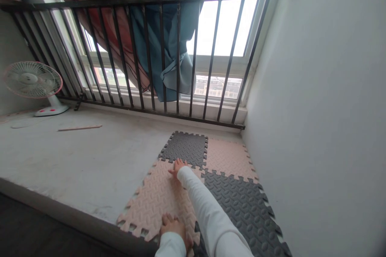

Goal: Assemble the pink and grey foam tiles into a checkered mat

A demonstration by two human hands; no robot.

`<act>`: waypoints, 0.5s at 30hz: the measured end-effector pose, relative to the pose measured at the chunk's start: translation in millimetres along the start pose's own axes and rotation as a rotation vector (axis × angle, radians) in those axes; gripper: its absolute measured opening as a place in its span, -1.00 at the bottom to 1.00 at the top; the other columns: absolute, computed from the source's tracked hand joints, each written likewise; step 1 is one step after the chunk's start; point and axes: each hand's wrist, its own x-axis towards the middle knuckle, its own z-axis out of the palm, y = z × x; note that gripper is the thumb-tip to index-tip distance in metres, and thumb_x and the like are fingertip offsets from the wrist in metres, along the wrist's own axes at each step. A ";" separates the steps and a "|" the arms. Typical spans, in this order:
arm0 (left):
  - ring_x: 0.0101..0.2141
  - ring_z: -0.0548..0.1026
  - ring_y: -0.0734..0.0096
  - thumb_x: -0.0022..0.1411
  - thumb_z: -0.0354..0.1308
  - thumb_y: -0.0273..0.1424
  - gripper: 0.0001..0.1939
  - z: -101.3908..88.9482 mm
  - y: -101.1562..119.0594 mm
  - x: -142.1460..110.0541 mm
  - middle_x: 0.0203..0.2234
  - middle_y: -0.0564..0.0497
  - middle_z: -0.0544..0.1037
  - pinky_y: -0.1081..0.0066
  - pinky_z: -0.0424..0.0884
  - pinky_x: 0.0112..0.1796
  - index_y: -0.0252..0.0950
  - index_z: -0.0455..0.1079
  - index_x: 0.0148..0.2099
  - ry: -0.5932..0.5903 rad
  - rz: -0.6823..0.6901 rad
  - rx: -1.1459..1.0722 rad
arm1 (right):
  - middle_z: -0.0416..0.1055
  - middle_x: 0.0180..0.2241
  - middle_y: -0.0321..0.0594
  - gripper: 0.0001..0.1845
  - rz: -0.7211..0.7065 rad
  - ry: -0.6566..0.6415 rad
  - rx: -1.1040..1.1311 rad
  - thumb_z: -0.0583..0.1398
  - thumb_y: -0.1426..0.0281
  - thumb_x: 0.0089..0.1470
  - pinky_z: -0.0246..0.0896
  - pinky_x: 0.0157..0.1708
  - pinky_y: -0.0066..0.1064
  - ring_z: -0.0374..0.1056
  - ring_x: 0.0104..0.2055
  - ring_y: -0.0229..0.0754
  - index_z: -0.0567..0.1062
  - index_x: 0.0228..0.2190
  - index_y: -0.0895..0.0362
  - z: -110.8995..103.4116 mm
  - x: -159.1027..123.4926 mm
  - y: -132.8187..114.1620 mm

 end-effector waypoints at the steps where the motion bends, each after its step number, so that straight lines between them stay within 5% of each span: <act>1: 0.10 -0.01 -0.21 -0.39 0.16 -0.05 -0.01 -0.8 -0.7 0.0 0.08 -0.44 0.10 0.00 0.11 -0.06 -0.49 0.13 0.10 -0.014 0.009 -0.014 | -0.28 0.20 0.00 -0.16 0.015 -0.017 -0.010 -0.05 0.00 -0.05 -0.39 0.15 -0.14 -0.34 0.22 -0.09 -0.07 0.12 0.30 -0.1 3.8 -2.4; 8: 0.10 -0.03 -0.22 -0.27 0.10 -0.01 -0.03 4.9 -4.1 6.0 0.09 -0.45 0.06 -0.05 0.06 -0.04 -0.53 0.05 0.13 -0.037 0.036 -0.037 | 0.00 0.13 -0.03 -0.32 0.019 -0.087 -0.082 -0.03 0.03 -0.04 -0.45 0.14 -0.08 -0.09 0.17 -0.08 0.15 0.05 0.14 -15.6 18.8 -7.7; 15: 0.10 0.05 0.03 0.12 -0.27 -0.51 -0.51 26.0 -6.4 29.6 0.09 -0.30 0.14 0.08 0.15 -0.02 -0.43 0.13 0.10 -0.029 -0.025 -0.083 | -0.29 0.21 -0.11 -0.18 -0.104 0.008 -0.019 -0.01 0.05 -0.06 -0.43 0.14 -0.07 -0.32 0.22 -0.10 -0.11 0.13 0.21 -3.1 28.2 -39.5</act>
